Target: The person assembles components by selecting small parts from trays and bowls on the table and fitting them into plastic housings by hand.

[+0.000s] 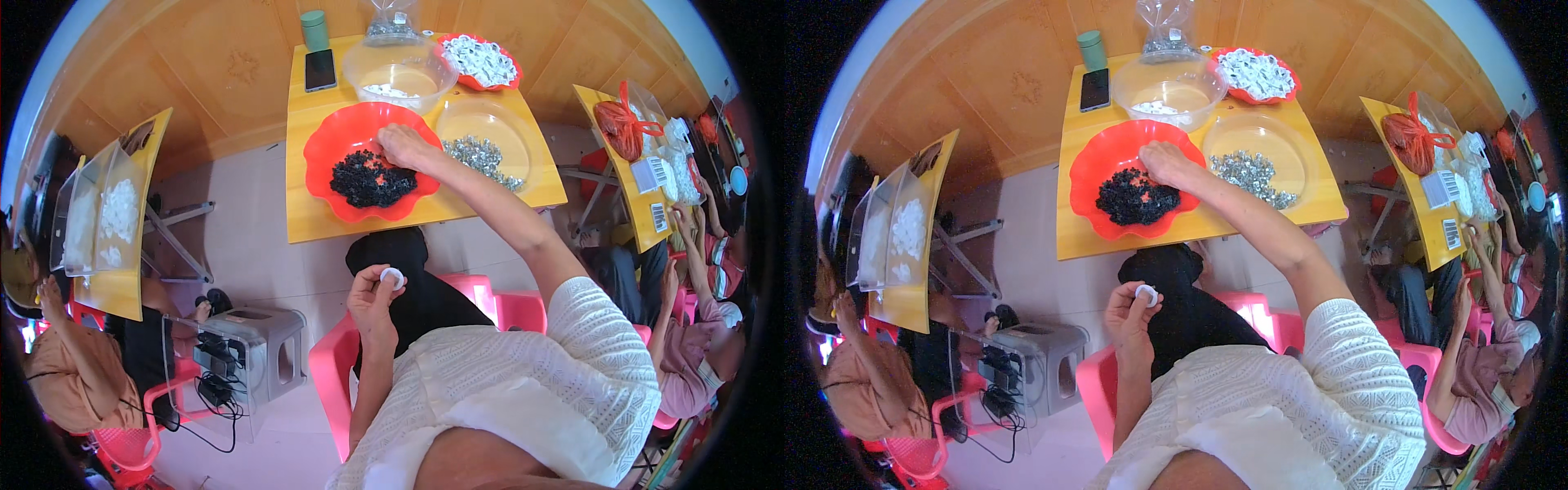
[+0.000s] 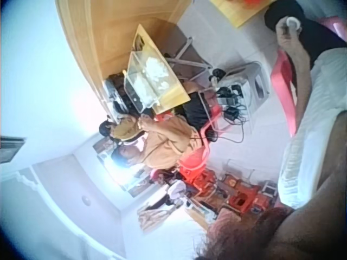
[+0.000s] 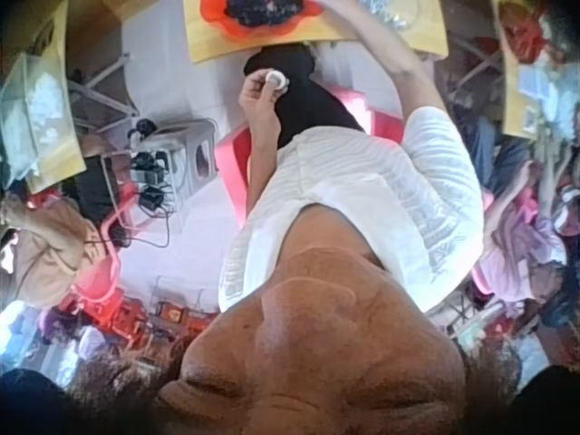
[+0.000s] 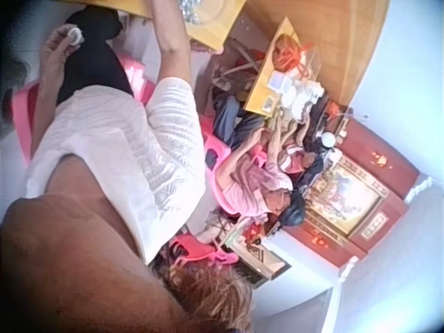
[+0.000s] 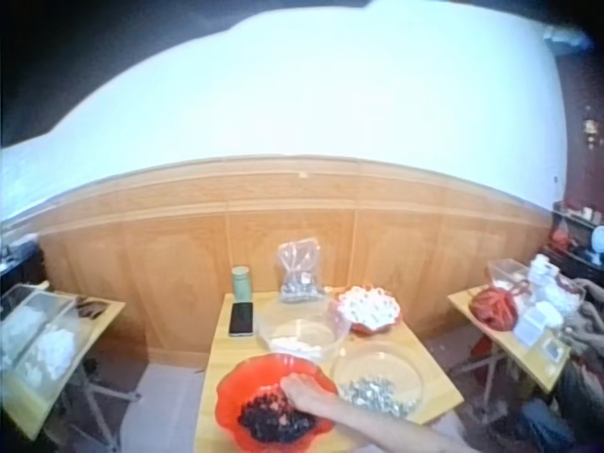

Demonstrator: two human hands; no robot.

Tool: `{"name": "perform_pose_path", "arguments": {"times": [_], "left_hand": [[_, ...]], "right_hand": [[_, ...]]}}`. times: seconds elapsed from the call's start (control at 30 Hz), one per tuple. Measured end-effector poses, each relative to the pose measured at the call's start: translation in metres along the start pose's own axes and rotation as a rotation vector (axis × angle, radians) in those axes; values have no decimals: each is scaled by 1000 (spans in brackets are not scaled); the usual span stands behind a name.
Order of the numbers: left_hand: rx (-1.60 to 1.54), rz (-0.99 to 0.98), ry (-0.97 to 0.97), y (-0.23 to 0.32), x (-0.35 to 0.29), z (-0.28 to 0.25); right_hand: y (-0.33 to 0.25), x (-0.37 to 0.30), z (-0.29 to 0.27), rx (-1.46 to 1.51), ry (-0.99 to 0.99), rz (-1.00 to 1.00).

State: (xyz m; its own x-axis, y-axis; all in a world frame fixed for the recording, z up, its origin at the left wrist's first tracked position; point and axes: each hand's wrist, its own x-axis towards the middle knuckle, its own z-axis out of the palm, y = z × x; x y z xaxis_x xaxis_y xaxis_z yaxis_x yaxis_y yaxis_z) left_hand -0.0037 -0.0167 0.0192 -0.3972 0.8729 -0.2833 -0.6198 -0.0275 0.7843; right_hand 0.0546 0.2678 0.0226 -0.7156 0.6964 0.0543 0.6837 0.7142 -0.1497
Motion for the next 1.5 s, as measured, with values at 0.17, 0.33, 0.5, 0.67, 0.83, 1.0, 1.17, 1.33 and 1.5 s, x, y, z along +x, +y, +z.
{"name": "perform_pose_path", "arguments": {"times": [0.17,0.33,0.5,0.67,0.83,1.0,1.17,1.33,1.5], "left_hand": [[24,-16,7,-2,-3,2],[24,-42,-10,-4,-4,5],[47,-34,-12,-6,-6,3],[48,-10,-12,-3,-7,2],[43,-2,-12,-1,-5,2],[53,-5,-24,0,-6,4],[34,8,-30,-4,-3,2],[95,68,-27,9,2,11],[147,175,-20,18,9,14]], "right_hand": [[2,1,6,41,80,-37],[-4,4,-5,-10,-53,9],[-13,2,-1,-31,-58,-16],[-2,3,0,231,-13,4],[15,6,2,361,-24,19],[22,3,-7,509,98,-16],[12,-9,-24,940,-15,104],[-11,-51,-46,1330,-17,131],[-57,-125,-72,1314,-51,143]]}}
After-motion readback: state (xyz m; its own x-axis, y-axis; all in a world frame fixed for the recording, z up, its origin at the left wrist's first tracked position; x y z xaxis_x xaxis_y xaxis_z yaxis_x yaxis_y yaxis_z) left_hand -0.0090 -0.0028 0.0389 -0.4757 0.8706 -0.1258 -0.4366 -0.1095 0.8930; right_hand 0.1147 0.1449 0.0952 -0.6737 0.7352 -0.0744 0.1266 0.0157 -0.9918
